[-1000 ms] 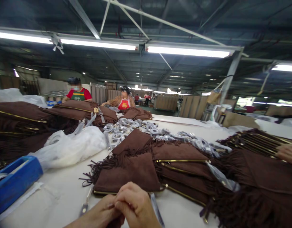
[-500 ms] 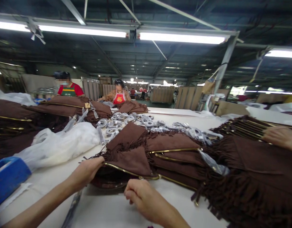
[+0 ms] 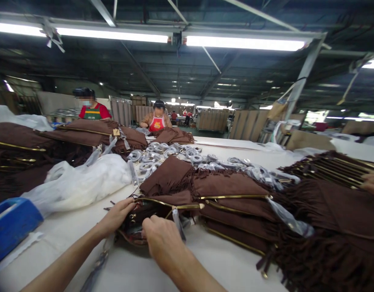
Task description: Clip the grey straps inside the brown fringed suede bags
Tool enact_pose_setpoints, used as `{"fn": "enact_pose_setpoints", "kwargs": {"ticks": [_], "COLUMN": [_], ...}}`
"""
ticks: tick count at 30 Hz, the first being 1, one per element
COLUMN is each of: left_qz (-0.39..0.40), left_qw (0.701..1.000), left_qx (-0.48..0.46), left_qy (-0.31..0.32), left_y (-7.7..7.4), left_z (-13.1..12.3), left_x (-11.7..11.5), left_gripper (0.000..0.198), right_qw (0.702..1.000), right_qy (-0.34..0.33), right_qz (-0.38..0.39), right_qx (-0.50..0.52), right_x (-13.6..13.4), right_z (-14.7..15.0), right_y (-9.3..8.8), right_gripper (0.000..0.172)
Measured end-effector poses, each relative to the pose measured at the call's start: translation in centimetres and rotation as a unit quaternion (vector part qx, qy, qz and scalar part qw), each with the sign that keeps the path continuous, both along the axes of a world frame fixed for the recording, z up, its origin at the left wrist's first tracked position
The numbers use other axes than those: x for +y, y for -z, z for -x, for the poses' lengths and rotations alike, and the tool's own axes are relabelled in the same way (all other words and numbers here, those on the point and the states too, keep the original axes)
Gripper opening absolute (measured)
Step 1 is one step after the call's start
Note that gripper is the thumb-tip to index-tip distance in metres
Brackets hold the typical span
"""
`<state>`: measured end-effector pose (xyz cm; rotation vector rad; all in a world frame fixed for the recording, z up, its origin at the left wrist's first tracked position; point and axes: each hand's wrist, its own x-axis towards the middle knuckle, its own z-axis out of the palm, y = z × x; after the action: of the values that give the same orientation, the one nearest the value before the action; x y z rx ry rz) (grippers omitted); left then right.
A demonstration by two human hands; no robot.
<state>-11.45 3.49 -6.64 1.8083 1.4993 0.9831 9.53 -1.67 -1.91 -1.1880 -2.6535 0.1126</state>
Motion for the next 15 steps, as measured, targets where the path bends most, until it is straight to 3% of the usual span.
{"fn": "enact_pose_setpoints", "kwargs": {"ticks": [3, 7, 11, 15], "left_qz": [0.027, 0.044, 0.05, 0.054], "left_qw": [0.999, 0.995, 0.992, 0.99], "left_qx": [-0.044, -0.085, -0.116, -0.132], "left_qy": [-0.017, -0.031, -0.028, -0.024], "left_y": [0.8, 1.6, 1.8, 1.9], "left_z": [0.3, 0.4, 0.5, 0.7], "left_x": [0.7, 1.0, 0.9, 1.0], "left_gripper": [0.031, 0.03, 0.027, 0.025], "right_qw": [0.998, 0.997, 0.993, 0.992], "right_qy": [0.054, 0.072, 0.054, 0.003], "right_qz": [0.008, -0.025, -0.069, -0.061], "right_qx": [-0.033, 0.011, 0.081, 0.115], "right_x": [1.4, 2.3, 2.7, 3.5], "right_z": [1.6, 2.7, 3.7, 4.5], "right_y": [1.7, 3.6, 4.9, 5.8], "right_gripper": [0.016, 0.016, 0.014, 0.01]}}
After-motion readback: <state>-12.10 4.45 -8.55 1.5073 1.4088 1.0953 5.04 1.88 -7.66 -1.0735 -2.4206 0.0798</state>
